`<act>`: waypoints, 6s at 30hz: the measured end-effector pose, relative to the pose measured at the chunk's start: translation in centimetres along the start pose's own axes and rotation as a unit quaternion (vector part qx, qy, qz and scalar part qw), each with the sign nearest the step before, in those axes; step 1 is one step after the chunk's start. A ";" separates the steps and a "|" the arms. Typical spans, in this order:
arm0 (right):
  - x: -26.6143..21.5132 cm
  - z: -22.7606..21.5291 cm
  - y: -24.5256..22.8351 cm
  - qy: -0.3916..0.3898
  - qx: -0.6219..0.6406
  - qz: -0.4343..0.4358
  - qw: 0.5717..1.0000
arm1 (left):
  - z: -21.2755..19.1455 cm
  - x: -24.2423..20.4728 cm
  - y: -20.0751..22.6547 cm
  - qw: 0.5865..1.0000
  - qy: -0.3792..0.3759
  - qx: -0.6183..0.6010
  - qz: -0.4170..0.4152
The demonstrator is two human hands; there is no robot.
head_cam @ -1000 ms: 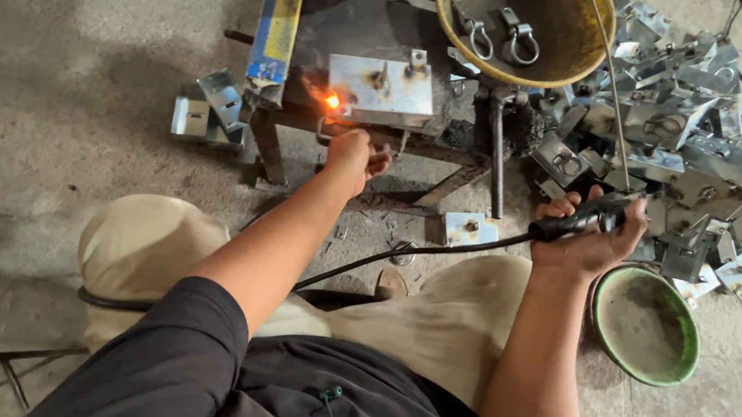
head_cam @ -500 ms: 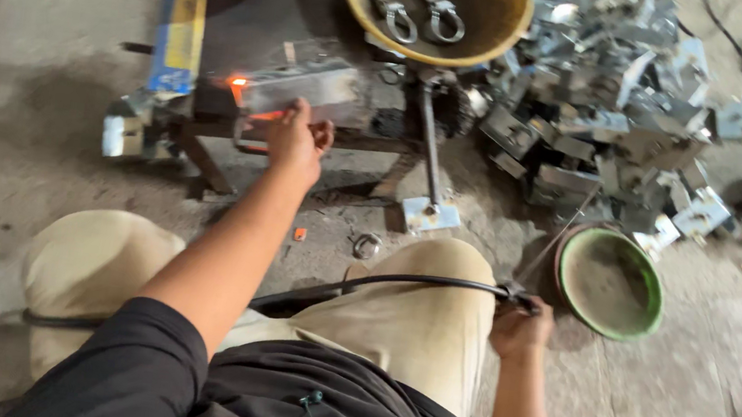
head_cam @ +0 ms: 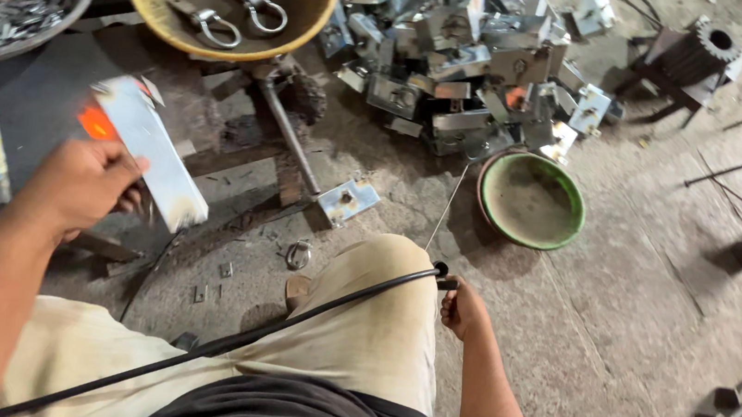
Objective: The person welds small metal plates with eye bolts using a handheld welding torch. They pick up parts from a bowl, position them on a metal jig, weld the eye bolt to the plate, and then place the finished piece into a green basin.
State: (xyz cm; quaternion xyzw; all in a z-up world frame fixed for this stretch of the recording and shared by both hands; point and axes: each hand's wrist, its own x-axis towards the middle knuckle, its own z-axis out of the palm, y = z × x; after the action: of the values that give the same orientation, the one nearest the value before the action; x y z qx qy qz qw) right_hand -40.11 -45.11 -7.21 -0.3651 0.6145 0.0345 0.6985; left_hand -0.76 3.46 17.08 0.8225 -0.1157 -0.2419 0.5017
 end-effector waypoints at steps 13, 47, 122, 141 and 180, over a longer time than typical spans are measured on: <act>-7.6 -3.7 -0.4 0.001 0.096 -0.142 0.985 | 23.8 17.6 27.2 0.880 -0.155 -0.420 0.162; -28.3 58.2 5.9 -0.241 -0.475 -0.787 0.312 | -16.0 -8.7 -43.7 0.884 0.384 -0.187 -0.192; -20.0 43.1 -12.1 -0.356 -0.001 -0.511 0.783 | 2.5 9.2 3.8 0.918 0.060 0.277 0.278; -18.4 43.8 -16.0 -0.339 0.171 -0.427 0.821 | 10.9 31.1 9.2 0.849 -0.085 0.520 0.035; -6.2 39.0 -10.9 0.055 -0.440 -0.561 0.699 | -4.0 6.4 -4.9 0.975 0.177 0.127 0.052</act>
State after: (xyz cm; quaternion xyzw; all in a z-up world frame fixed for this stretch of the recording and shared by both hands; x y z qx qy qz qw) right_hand -3.74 -29.03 2.52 -0.9091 0.2478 -0.1175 0.3135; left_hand 6.49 6.07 12.43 0.9021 -0.0972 -0.0498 0.4174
